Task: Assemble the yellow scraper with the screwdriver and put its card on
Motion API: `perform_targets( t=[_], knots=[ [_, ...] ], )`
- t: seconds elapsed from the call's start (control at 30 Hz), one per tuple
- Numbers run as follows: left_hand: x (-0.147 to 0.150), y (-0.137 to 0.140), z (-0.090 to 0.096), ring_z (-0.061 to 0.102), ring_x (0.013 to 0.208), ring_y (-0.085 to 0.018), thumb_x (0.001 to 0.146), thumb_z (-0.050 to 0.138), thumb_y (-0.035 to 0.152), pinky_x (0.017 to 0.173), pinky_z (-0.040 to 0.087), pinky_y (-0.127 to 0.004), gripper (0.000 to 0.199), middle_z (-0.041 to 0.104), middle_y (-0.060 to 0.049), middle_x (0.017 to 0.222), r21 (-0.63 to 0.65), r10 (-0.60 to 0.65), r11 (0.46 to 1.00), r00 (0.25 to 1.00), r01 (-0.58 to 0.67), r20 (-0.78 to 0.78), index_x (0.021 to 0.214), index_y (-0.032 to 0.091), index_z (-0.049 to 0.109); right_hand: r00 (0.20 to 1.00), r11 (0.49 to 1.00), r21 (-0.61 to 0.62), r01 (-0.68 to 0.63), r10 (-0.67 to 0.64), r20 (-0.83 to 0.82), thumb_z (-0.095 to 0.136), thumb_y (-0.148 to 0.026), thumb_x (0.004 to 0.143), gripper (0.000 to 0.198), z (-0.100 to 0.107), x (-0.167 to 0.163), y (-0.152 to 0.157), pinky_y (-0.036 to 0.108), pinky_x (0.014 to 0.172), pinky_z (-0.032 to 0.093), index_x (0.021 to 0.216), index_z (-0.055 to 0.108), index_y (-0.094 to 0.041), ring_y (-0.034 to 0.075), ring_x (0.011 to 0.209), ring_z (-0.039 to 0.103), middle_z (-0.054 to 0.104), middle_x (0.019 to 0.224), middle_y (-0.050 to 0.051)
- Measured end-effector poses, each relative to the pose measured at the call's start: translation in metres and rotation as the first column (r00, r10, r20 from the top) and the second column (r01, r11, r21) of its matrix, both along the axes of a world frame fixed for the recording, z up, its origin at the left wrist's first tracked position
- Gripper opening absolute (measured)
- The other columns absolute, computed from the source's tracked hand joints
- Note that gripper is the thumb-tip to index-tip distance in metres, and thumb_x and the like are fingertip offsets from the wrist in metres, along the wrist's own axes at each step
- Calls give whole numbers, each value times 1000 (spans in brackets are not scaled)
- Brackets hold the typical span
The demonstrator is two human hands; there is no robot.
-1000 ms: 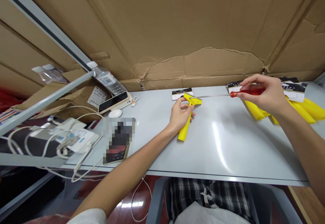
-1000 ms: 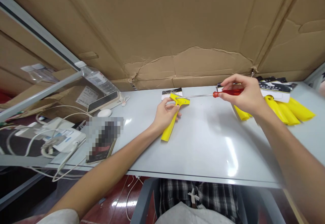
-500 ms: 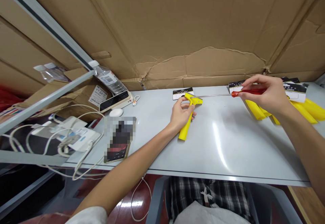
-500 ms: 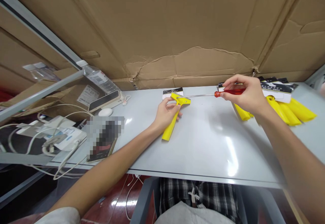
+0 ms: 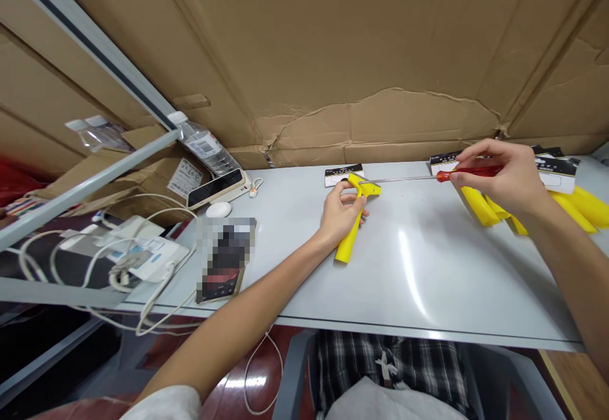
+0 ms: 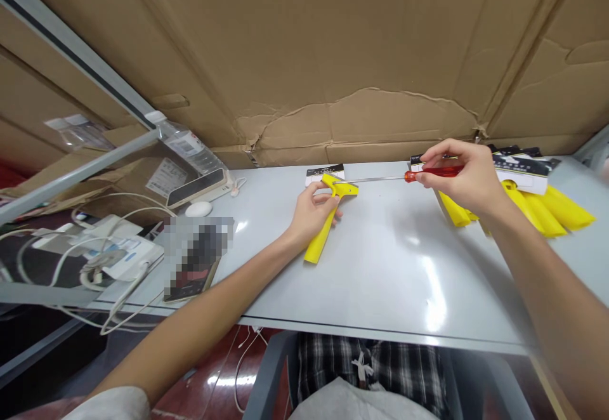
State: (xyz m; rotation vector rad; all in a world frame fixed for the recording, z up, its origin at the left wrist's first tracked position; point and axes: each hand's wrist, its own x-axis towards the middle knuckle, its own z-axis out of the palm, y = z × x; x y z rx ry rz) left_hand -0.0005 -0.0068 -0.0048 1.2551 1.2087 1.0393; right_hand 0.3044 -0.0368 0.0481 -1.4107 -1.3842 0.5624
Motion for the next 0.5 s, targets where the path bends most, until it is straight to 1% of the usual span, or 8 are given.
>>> perform_targets(
  t=[0.27,0.37,0.5],
  knots=[
    [-2,1,-5,73,64,-15,95,72,24,51,57,-25,29,71,-5,101,32,-17,999,1000,17,14,119,21,56,1000,1000,-8,18,-18,-2,92,-44,50,63,1,0,0,12,67,60,99,71,-9,13,76,72,69,89,9],
    [-2,2,-6,74,64,-15,93,76,28,51,56,-25,34,72,-5,100,29,-21,999,1000,20,16,120,22,56,1000,1000,0,14,-14,1,92,-44,51,62,-1,1,0,13,70,61,98,71,-10,12,78,72,70,89,9],
    [-3,2,-7,74,64,-15,91,80,31,51,56,-24,39,72,-5,102,26,-22,999,999,21,23,120,23,55,1000,1000,-4,6,-6,-10,93,-45,51,63,-1,2,0,13,70,62,98,70,-10,12,77,72,70,90,9]
  ],
)
